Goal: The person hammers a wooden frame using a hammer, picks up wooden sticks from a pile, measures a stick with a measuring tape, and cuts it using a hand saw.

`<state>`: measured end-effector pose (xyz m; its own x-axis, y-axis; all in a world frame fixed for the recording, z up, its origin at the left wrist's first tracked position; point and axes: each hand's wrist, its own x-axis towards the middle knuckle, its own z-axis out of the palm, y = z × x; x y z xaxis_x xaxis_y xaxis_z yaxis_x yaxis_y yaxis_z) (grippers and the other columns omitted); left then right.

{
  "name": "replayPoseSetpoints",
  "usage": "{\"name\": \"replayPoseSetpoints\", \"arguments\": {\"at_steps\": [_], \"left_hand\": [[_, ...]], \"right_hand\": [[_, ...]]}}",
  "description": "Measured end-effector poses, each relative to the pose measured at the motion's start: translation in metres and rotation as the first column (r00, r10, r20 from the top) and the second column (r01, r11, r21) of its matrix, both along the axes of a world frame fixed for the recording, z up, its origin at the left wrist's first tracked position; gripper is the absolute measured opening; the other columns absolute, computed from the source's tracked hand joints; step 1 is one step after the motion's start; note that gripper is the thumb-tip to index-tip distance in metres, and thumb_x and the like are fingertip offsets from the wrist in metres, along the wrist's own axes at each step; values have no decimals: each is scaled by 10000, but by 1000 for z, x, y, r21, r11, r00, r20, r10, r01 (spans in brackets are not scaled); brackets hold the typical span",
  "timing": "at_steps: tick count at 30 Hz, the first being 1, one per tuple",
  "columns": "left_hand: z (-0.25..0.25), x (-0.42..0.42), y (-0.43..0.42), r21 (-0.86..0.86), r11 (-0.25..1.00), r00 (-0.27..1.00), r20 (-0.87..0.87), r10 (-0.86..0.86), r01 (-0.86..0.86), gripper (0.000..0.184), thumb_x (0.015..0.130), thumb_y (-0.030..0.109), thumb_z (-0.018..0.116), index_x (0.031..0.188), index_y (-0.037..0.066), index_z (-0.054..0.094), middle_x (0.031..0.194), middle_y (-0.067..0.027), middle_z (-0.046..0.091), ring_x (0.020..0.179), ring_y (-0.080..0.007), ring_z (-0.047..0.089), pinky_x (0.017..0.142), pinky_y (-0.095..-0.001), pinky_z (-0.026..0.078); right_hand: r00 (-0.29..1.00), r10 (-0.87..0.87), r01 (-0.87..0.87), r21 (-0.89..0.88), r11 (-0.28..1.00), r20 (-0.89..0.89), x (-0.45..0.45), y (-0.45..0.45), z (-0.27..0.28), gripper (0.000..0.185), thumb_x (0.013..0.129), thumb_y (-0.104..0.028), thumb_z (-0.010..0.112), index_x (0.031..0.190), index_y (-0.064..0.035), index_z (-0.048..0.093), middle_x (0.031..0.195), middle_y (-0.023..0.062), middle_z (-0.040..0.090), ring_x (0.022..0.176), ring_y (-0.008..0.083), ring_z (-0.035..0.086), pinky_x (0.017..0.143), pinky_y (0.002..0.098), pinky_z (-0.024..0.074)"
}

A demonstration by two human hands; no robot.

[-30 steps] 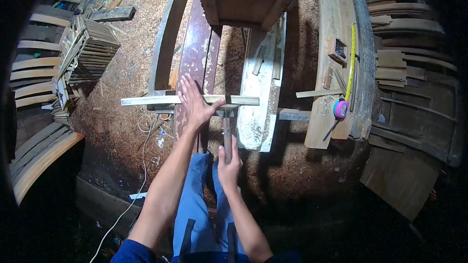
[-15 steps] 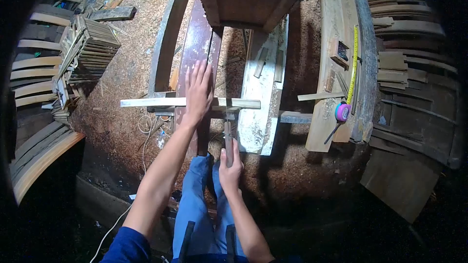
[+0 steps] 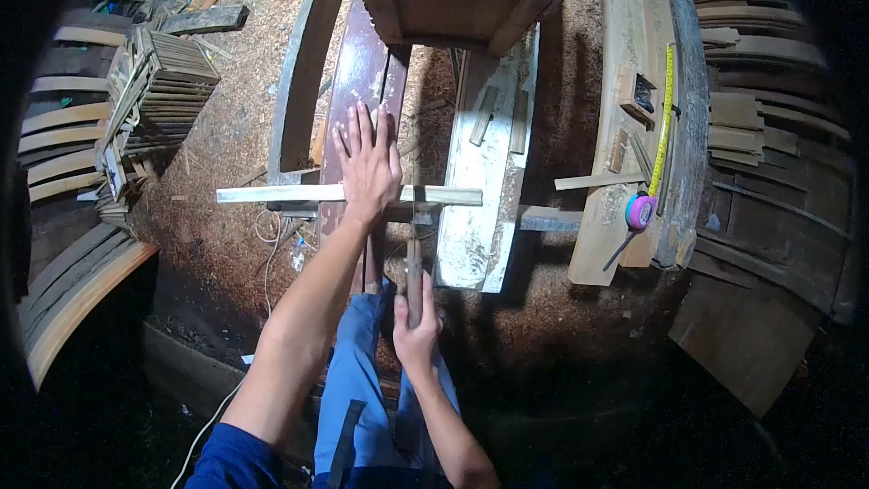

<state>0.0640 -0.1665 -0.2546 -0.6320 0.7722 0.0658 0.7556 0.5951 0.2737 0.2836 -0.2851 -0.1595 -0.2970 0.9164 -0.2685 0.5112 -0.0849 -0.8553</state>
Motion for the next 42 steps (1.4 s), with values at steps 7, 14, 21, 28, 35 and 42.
{"name": "replayPoseSetpoints", "arguments": {"at_steps": [7,14,21,28,35,42], "left_hand": [[1,0,0,-32,999,1000,11,2,-1,648,1008,294,482,1608,88,350,1711,-215,194,1602,-341,153,1275,-600,40],[2,0,1,-35,999,1000,-22,3,-4,647,1001,304,494,1601,96,371,1706,-212,219,1597,-331,182,1269,-612,63],[1,0,1,-43,999,1000,-13,11,-11,660,997,306,490,1613,110,354,1705,-211,220,1599,-334,172,1270,-611,62],[2,-1,1,-29,999,1000,-14,13,-14,649,1000,306,475,1603,89,375,1706,-199,234,1602,-320,166,1276,-594,60],[0,-1,1,-66,997,999,-40,23,-26,642,1003,307,467,1591,59,390,1709,-188,237,1599,-308,186,1279,-586,67],[2,1,1,-71,997,999,-49,17,-21,649,995,306,482,1588,59,394,1710,-183,238,1599,-301,191,1275,-599,74]], "right_hand": [[994,-105,105,-45,993,1,-23,19,1,513,1025,-222,658,1457,23,532,1178,236,721,983,257,706,910,397,546],[997,-77,77,9,997,5,-18,22,-3,491,1020,-213,657,1453,-7,551,1189,257,713,992,307,734,899,407,552],[993,-113,115,-205,972,21,-8,3,16,543,1058,-223,595,1495,77,477,1395,239,626,1262,253,611,1079,382,461],[990,-135,129,-132,983,-33,-19,3,12,532,1047,-213,626,1500,31,487,1212,228,715,1065,220,694,947,378,532],[997,-50,47,42,998,62,-27,8,6,498,1017,-190,644,1464,-3,532,1204,271,705,1056,348,731,922,418,547],[995,-104,104,1,995,8,-47,35,11,445,1036,-208,628,1426,-7,554,1157,255,713,1006,347,726,892,433,548]]}}
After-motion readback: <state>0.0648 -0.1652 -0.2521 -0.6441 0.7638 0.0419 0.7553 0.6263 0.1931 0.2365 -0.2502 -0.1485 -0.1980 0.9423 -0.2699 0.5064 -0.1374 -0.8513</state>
